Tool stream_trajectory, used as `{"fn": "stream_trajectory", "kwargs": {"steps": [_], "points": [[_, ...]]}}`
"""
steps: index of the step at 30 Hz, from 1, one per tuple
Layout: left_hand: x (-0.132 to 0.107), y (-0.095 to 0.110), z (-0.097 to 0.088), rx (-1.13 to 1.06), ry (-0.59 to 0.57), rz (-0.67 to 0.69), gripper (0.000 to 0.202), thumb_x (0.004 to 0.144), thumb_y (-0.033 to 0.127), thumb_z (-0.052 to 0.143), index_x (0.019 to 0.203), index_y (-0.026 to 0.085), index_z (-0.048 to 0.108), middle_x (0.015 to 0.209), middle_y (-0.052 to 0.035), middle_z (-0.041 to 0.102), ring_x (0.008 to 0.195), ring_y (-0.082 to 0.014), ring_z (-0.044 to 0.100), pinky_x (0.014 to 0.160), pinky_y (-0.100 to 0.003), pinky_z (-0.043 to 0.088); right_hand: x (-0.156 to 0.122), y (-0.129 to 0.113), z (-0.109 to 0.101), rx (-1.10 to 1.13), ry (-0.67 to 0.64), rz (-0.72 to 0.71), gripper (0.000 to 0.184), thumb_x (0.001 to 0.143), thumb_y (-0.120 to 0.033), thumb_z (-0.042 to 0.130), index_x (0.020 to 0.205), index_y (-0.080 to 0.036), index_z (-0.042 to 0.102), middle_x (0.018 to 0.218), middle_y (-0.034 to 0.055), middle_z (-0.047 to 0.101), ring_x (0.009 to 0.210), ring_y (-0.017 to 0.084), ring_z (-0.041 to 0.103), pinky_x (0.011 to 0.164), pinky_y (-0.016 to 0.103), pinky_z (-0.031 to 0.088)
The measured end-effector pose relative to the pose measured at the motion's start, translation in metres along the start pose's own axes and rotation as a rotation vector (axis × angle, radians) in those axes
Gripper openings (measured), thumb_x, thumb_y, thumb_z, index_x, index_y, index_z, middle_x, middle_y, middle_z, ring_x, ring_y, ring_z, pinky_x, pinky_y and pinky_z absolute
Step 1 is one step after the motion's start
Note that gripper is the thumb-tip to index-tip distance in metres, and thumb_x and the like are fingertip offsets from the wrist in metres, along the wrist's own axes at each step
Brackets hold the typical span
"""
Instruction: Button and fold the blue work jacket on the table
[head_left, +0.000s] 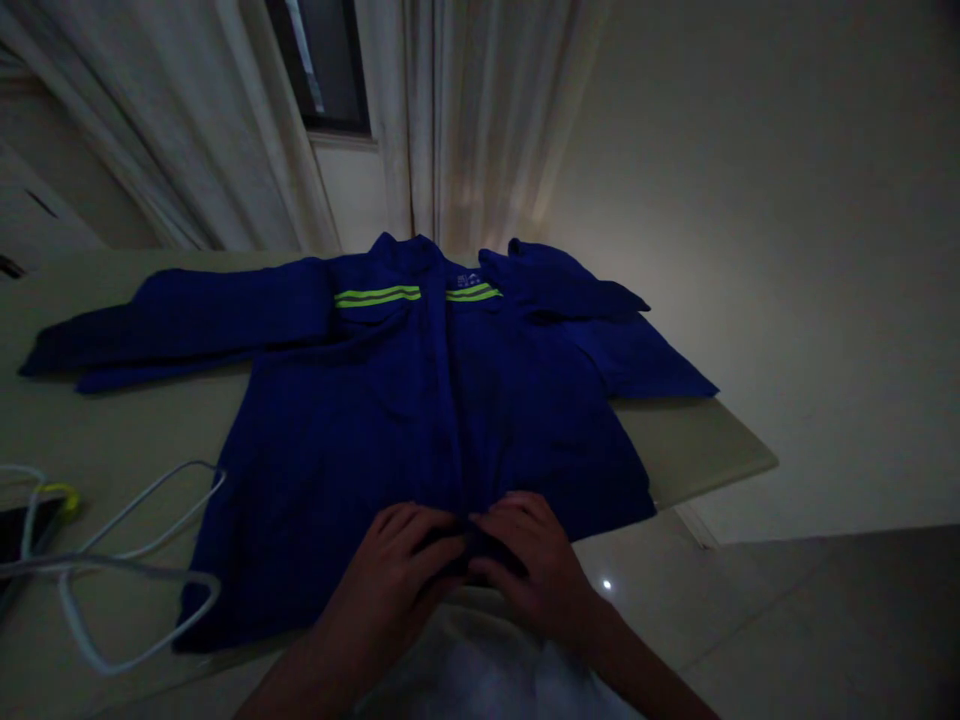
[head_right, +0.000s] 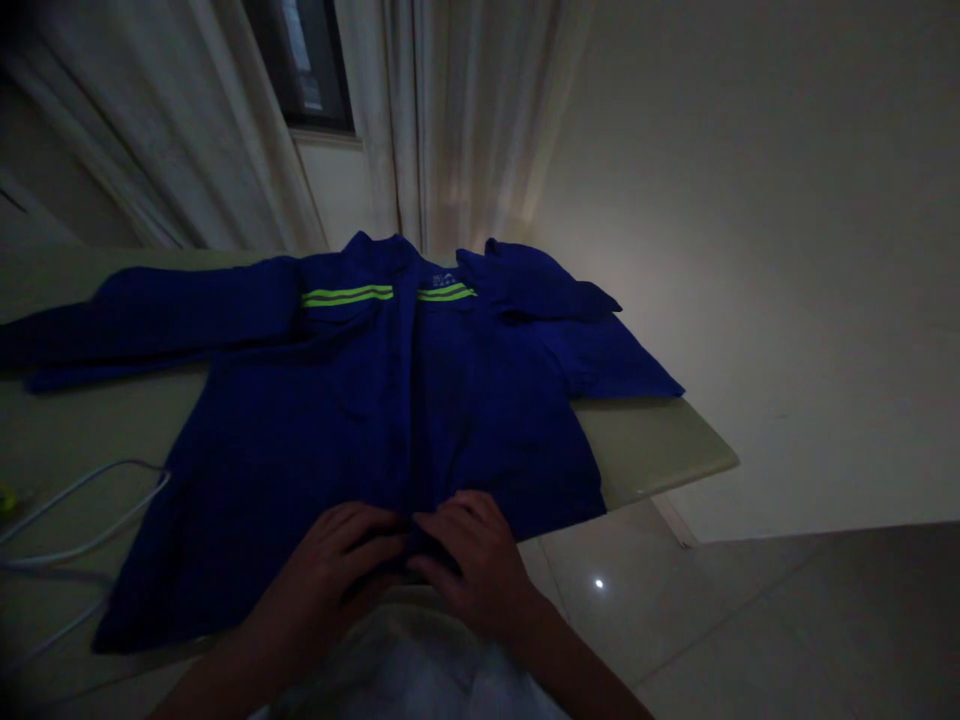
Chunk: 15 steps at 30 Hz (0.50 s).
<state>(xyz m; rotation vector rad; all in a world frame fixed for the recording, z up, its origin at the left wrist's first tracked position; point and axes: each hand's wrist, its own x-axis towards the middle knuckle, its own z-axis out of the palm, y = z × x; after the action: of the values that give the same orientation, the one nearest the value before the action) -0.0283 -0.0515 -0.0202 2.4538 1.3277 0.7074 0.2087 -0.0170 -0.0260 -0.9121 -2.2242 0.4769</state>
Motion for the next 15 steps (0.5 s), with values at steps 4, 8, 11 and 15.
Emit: {"fn": "stream_trajectory", "kwargs": {"steps": [4,8,11,15], "points": [[-0.005,-0.001,0.003,0.017,0.049,0.011,0.038,0.094,0.013,0.071,0.129,0.026,0.066,0.12,-0.0034,0.073,0.105,-0.0234,0.069,0.09,-0.041,0.059,-0.002,0.002,0.004,0.052,0.16,0.026,0.026,0.1,-0.031,0.071,0.125,-0.025,0.069,0.104,0.0062,0.078,0.101,0.024,0.071,0.097,0.047,0.056],[-0.009,0.001,0.004,0.041,0.177,0.096,0.021,0.101,0.01,0.057,0.114,0.021,0.069,0.105,-0.0028,0.074,0.093,-0.0189,0.069,0.085,-0.035,0.058,-0.004,-0.006,0.006,0.018,0.137,-0.053,0.026,0.1,-0.021,0.066,0.124,-0.028,0.073,0.106,0.0059,0.077,0.103,0.024,0.069,0.103,0.051,0.054],[-0.01,0.003,0.002,0.073,0.262,0.153,0.017,0.102,0.01,0.055,0.107,0.019,0.069,0.099,-0.003,0.073,0.089,-0.019,0.067,0.089,-0.037,0.056,-0.006,-0.014,0.006,-0.007,0.067,-0.026,0.031,0.1,-0.021,0.062,0.128,-0.028,0.073,0.107,0.0075,0.073,0.105,0.025,0.066,0.108,0.055,0.05],[-0.009,0.004,0.001,0.076,0.245,0.156,0.017,0.102,0.009,0.054,0.104,0.019,0.068,0.096,-0.0029,0.072,0.086,-0.0182,0.066,0.087,-0.037,0.054,-0.006,-0.019,0.005,0.018,-0.004,0.01,0.03,0.101,-0.019,0.059,0.127,-0.027,0.072,0.106,0.0058,0.071,0.103,0.023,0.065,0.112,0.056,0.046]]}}
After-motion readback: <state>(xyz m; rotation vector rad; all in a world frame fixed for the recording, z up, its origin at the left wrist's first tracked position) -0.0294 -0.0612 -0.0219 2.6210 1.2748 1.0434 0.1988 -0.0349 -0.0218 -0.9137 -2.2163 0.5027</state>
